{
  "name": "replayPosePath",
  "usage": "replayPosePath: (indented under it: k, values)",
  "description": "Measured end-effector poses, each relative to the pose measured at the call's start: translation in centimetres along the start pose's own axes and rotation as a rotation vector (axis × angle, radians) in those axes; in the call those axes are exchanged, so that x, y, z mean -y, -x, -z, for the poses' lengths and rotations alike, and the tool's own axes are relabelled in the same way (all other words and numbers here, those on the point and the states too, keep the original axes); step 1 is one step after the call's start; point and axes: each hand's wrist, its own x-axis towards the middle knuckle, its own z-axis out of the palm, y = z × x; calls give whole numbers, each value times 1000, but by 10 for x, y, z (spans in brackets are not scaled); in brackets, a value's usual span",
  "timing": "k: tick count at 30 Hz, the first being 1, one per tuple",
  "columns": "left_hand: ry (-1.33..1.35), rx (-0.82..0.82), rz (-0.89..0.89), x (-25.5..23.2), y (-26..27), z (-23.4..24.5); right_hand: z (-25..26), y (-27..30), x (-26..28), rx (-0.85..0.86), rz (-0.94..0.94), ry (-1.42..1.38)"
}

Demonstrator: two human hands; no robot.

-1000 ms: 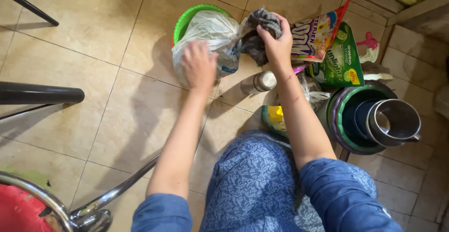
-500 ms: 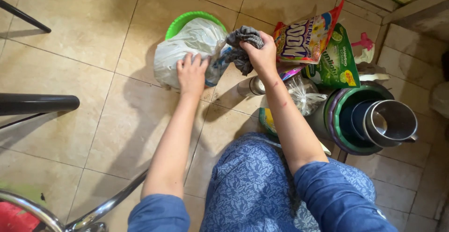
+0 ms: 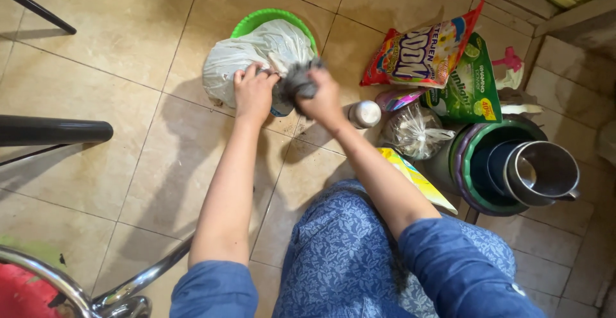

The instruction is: The person removes various items from under a sink cabinet, including detergent pouches, a plastic bottle, a metal container, stacked bowls, and a plastic bag, placing them on the floor. They then wipe the cabinet interior with a cloth and place the cloth into a bucket.

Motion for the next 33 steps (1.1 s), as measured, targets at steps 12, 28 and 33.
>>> replayPosePath:
  k: [12,28,33]
  values:
    - [-28,32,-27,-4,8,5,32,8,-3,16,-90,-473]
    - [1772,-347,1441,13,86,-164,30,-71,16,-30,-502,238]
    - [2181,-391,1288,64,90,-250,-7,-77,15,247,-711,561]
